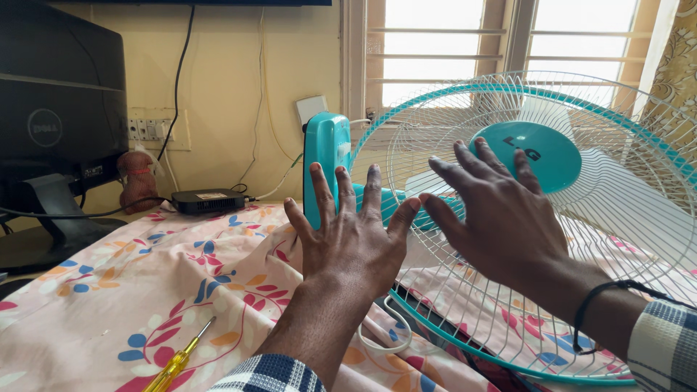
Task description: The person uses a yellow screwdriver to loosen and remove screws from the front grill of a teal LG table fan. They detach the grill ring and then attempt to reattach it by aligning it and tightening the screws.
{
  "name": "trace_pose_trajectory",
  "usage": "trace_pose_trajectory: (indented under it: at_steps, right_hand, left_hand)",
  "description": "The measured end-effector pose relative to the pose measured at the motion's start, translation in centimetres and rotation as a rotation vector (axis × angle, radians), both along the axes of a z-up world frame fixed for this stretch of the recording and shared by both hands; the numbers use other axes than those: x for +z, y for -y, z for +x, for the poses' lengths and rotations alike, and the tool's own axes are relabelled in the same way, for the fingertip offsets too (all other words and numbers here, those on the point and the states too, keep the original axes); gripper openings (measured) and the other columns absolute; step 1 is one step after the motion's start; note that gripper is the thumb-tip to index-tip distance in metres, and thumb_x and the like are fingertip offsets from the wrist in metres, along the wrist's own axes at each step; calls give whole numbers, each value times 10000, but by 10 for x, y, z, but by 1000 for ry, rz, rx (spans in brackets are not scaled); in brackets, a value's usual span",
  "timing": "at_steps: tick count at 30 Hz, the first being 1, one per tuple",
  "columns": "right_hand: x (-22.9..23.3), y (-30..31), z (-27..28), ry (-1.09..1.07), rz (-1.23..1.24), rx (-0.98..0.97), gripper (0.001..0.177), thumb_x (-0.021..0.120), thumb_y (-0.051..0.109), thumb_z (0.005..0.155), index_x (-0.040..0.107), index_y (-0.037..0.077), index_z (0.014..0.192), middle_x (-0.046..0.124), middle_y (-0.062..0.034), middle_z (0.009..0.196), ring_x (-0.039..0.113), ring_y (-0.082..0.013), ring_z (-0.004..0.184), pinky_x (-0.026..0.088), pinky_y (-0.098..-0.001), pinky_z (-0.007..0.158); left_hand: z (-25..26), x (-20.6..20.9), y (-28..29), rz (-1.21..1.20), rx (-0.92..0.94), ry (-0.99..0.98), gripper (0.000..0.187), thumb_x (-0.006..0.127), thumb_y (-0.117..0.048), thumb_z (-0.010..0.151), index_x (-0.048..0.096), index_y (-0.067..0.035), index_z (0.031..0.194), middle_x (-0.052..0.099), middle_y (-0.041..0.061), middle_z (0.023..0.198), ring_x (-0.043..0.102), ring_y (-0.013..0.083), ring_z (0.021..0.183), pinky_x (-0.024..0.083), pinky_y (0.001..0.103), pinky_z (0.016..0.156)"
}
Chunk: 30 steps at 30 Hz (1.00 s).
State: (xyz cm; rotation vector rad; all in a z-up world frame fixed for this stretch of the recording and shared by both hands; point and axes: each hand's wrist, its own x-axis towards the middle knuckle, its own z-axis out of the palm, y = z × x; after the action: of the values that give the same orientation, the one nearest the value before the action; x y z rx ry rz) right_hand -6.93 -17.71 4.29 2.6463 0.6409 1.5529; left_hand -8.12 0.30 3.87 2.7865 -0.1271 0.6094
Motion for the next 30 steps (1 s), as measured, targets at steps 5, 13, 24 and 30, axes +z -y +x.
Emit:
trace_pose_trajectory:
  at_steps: [5,13,24,30]
  right_hand:
    - [11,10,-14,84,267,257,220,661,262,981,775,151,1132,692,-113,1368,569,-308,1361,213,-616,1227]
    - [4,70,-38,26,642,-11,229,674,191,1023,749,87,1213,748,-160,1148,692,-275,753,545,-422,707]
    - [-39,158,-22,51,31,-408,621,543,617,928,657,263,1426,398,-250,1574,292,-490,1450,301,-594,1144]
    - [-38,185,-30,-106,374,-273,850,406,760,908,527,158,1496,308,-292,1613,262,-415,1493,225,-536,1175]
  left_hand:
    - [0,0,-2,-71,24,-17,888,127,-761,863,6,-331,1629,-63,60,1717,-242,272,1501,-122,667,1150]
    - [8,-10,-7,-142,88,25,881,175,-737,914,60,-224,1621,67,120,1689,-113,307,1522,-35,671,1160]
    - [22,-7,-1,-113,61,107,874,213,-713,932,126,-197,1631,124,116,1698,-68,304,1520,10,668,1162]
    - [35,-4,-11,-151,97,267,692,278,-621,1030,289,-204,1581,248,150,1637,117,320,1556,171,686,1166]
